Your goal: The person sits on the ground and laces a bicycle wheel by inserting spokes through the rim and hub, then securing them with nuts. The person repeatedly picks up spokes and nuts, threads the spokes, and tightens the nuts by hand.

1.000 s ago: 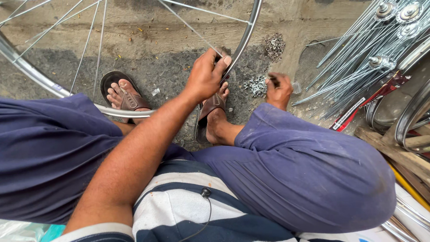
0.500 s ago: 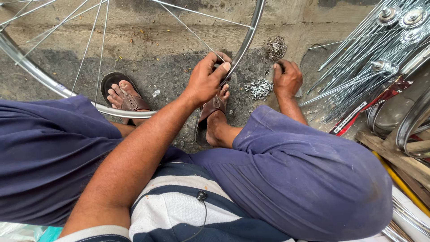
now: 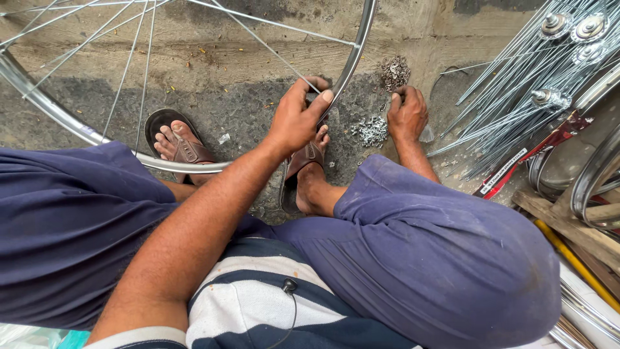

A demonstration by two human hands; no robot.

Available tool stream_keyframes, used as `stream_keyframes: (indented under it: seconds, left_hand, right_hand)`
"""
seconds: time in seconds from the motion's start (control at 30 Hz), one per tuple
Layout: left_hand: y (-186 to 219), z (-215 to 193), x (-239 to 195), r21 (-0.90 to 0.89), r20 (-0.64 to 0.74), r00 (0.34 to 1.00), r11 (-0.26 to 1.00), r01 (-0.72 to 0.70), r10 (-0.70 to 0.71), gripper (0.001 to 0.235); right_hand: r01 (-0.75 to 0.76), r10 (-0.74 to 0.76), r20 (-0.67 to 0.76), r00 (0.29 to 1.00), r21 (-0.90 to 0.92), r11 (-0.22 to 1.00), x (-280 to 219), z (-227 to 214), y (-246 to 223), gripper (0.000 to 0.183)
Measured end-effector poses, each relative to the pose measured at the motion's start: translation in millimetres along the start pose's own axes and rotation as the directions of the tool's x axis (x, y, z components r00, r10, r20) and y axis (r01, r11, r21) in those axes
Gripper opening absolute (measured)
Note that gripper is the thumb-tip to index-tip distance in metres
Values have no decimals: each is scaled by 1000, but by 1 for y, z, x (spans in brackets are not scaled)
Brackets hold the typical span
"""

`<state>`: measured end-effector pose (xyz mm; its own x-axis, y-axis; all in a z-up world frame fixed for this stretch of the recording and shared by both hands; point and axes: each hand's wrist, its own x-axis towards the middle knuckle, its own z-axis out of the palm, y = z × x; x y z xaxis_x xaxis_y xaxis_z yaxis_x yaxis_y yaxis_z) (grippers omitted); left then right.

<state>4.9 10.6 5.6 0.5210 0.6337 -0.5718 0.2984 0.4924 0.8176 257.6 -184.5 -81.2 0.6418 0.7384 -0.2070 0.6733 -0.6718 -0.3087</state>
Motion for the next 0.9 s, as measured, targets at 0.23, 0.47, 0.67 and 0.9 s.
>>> stream_keyframes:
  seconds: [0.23,0.47,0.67,0.9]
  left_hand:
    - [-2,3,2,228,-23,995,968,102,-99,33]
    - [-8,6,3,289,-53,999,957,26,-12,35]
    - [-2,4,4,93,-5,1000,996,-15,15,31]
    - [2,3,3,3,-10,997,997,76,-76,27]
  right_hand:
    - [-64,63,-21,998,-22,998,-15,3,20,13]
    - [-192,196,13,980,289,938,-26,12,31,20]
    - [-315,301,112,947,503,805,-26,15,26,16]
    - [72,-71,35,997,-28,997,-31,10,23,14]
